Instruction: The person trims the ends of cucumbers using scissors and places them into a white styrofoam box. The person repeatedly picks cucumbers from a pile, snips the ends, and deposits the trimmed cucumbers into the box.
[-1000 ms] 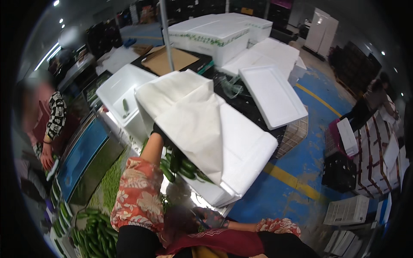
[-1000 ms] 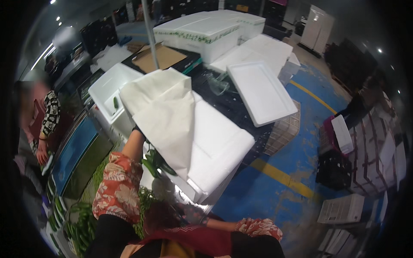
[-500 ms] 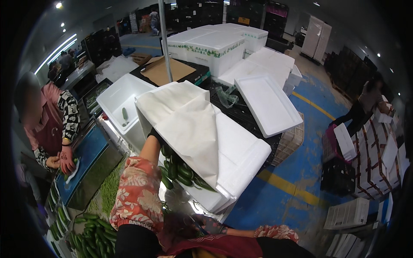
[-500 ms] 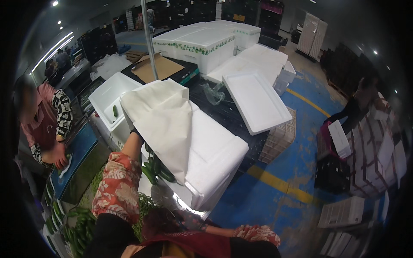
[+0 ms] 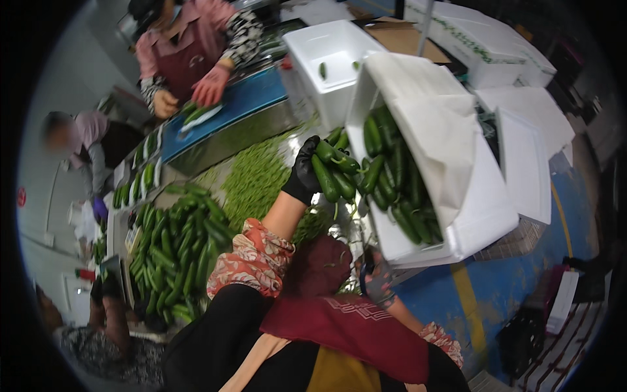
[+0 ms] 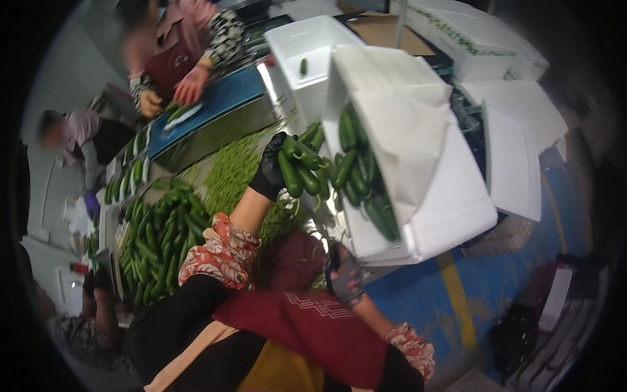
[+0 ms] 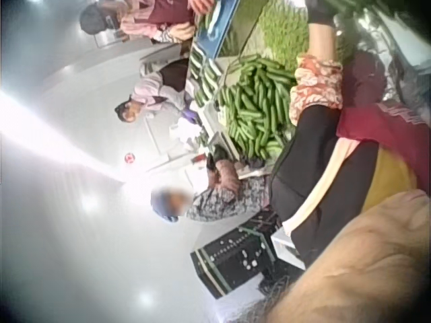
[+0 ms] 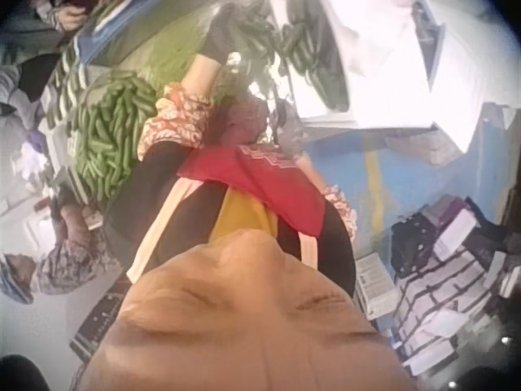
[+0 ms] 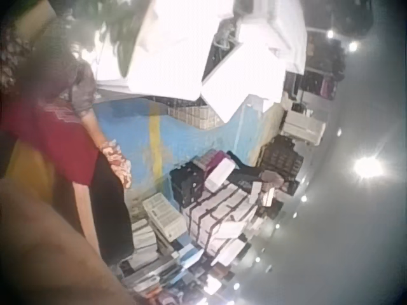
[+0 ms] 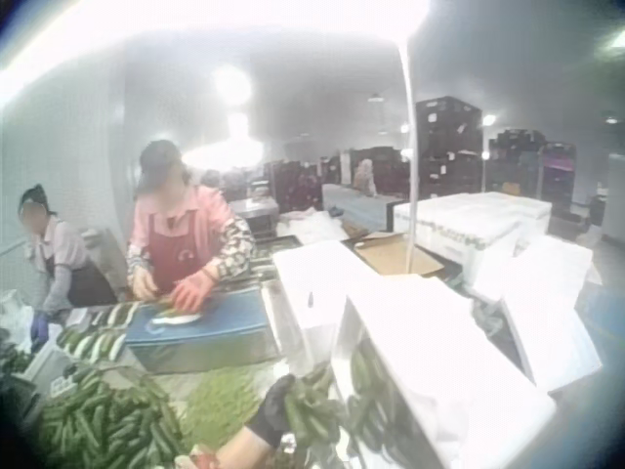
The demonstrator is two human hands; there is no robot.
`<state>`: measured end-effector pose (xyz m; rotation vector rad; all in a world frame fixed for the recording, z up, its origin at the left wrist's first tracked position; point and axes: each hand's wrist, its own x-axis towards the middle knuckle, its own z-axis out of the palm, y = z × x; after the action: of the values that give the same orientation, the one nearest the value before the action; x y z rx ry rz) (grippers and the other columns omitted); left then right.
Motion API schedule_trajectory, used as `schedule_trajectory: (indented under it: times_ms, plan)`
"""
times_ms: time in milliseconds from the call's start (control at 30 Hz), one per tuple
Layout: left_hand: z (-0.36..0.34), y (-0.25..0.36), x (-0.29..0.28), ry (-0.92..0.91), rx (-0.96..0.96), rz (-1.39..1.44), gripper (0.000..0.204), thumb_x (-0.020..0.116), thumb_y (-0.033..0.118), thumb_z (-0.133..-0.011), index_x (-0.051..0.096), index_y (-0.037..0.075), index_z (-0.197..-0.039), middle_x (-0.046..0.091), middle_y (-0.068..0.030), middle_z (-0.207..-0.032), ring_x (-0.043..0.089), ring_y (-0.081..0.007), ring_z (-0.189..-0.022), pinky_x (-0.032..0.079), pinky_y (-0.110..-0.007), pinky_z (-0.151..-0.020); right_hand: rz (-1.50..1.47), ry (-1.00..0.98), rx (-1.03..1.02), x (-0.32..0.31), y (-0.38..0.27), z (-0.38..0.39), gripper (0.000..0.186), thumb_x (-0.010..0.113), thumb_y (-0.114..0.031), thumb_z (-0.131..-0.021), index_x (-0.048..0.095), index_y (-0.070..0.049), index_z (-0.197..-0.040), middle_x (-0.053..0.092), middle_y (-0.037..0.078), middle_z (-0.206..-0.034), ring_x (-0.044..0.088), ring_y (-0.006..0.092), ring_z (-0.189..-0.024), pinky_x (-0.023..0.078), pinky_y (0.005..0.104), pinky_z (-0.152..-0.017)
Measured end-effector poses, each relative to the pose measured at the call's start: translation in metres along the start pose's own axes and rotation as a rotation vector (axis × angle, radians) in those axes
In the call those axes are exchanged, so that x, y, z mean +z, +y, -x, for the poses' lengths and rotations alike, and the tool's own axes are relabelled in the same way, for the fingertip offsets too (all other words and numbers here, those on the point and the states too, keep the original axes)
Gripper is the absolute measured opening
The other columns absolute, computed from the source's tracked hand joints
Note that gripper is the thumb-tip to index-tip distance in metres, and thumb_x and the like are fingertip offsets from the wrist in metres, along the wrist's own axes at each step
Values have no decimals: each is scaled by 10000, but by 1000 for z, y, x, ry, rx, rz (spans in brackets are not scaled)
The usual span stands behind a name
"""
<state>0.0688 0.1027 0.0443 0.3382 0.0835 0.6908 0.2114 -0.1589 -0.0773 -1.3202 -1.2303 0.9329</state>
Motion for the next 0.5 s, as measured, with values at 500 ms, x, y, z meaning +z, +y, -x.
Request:
schedule_trajectory:
  times_ms: [500]
  plan:
    - [80,-22,-73,291,367,387,417,437,409,-799,571,45,-953,568,-239,-1028,518,-422,-999,398,-554,-878,84,-314,-159,19,4,-114,495,605,-135,-728,450,-7,-1180,536,188,-1023,549,279,-907,455,332,-737]
